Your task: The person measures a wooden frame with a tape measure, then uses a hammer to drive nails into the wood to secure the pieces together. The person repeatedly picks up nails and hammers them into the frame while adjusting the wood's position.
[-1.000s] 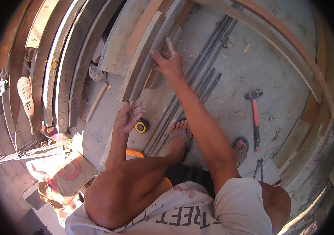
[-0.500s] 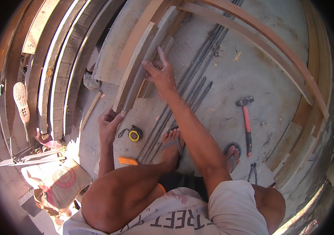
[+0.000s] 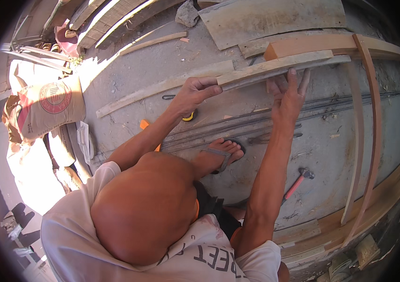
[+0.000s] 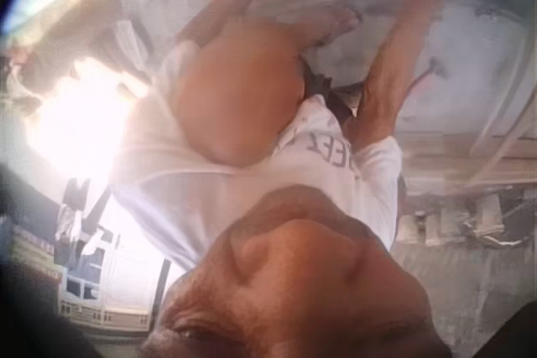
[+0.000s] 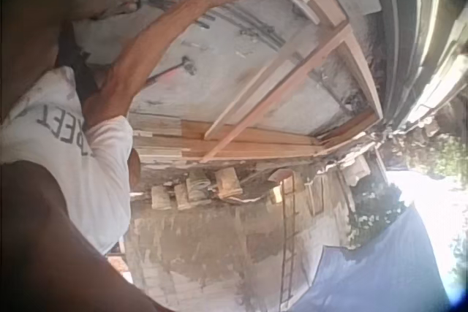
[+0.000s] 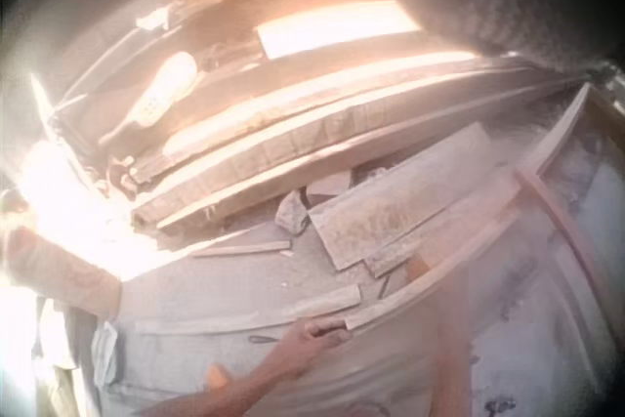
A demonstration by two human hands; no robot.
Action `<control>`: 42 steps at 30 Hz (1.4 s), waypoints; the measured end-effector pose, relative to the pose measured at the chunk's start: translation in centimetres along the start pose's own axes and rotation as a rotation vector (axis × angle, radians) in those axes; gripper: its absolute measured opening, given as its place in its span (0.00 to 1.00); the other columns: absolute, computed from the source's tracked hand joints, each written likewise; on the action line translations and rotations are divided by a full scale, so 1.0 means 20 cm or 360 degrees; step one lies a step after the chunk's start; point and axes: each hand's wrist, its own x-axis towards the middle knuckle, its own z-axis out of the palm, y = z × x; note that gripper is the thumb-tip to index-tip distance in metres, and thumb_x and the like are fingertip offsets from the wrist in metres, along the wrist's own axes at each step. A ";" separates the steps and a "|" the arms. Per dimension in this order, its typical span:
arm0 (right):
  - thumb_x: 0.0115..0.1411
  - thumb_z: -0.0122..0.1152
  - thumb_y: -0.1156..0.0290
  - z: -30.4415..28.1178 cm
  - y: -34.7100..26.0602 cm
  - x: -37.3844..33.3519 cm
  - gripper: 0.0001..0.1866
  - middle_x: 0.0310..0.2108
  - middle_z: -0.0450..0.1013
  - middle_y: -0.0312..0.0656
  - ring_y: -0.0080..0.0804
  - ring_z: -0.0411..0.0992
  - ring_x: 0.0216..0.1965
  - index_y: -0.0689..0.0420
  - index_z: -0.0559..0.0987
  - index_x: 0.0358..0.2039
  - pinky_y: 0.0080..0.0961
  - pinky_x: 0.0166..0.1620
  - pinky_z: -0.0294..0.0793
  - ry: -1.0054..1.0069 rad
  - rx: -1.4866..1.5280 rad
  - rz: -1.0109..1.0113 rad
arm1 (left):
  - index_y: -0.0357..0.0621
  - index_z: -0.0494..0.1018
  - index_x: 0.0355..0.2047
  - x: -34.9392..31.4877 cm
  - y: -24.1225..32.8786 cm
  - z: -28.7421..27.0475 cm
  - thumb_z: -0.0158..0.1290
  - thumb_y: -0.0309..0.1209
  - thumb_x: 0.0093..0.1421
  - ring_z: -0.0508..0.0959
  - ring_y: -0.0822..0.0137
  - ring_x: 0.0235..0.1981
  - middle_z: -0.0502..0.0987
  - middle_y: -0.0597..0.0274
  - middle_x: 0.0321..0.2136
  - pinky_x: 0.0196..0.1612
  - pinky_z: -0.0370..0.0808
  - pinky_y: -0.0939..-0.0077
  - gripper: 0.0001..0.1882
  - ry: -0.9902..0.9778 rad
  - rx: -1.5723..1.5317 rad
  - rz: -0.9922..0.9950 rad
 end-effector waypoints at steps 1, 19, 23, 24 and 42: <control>0.67 0.68 0.62 -0.01 -0.01 0.00 0.52 0.71 0.55 0.60 0.56 0.69 0.62 0.50 0.41 0.79 0.47 0.59 0.82 0.0011 -0.0025 -0.0001 | 0.35 0.80 0.55 0.01 0.01 0.00 0.67 0.35 0.64 0.79 0.73 0.45 0.84 0.62 0.43 0.53 0.74 0.76 0.23 -0.0040 0.0004 -0.0006; 0.67 0.68 0.60 -0.02 0.02 0.02 0.54 0.71 0.56 0.61 0.60 0.67 0.65 0.50 0.39 0.79 0.49 0.61 0.79 0.0023 -0.0152 -0.0039 | 0.37 0.81 0.55 0.08 -0.06 -0.01 0.65 0.40 0.66 0.81 0.76 0.40 0.85 0.63 0.42 0.49 0.79 0.79 0.23 -0.0251 -0.0381 0.0062; 0.67 0.69 0.60 -0.02 0.03 0.01 0.54 0.70 0.58 0.60 0.58 0.68 0.63 0.50 0.40 0.79 0.48 0.60 0.80 0.0058 -0.0131 -0.0046 | 0.37 0.82 0.54 0.08 -0.05 -0.03 0.65 0.38 0.67 0.82 0.75 0.41 0.86 0.62 0.41 0.50 0.80 0.78 0.21 -0.0255 -0.0362 0.0035; 0.67 0.69 0.60 -0.02 0.03 0.01 0.53 0.70 0.58 0.60 0.58 0.69 0.63 0.50 0.41 0.79 0.48 0.60 0.80 0.0061 -0.0122 -0.0044 | 0.37 0.82 0.54 0.08 -0.04 -0.02 0.65 0.37 0.67 0.83 0.74 0.42 0.86 0.61 0.41 0.51 0.80 0.78 0.21 -0.0254 -0.0380 0.0018; 0.67 0.69 0.61 -0.01 0.03 0.01 0.51 0.66 0.63 0.56 0.50 0.74 0.57 0.53 0.45 0.79 0.41 0.53 0.85 0.0052 -0.0022 -0.0022 | 0.40 0.65 0.70 0.21 0.26 -0.26 0.57 0.42 0.72 0.76 0.60 0.63 0.73 0.51 0.64 0.64 0.75 0.65 0.32 -0.0344 -0.0171 -0.0143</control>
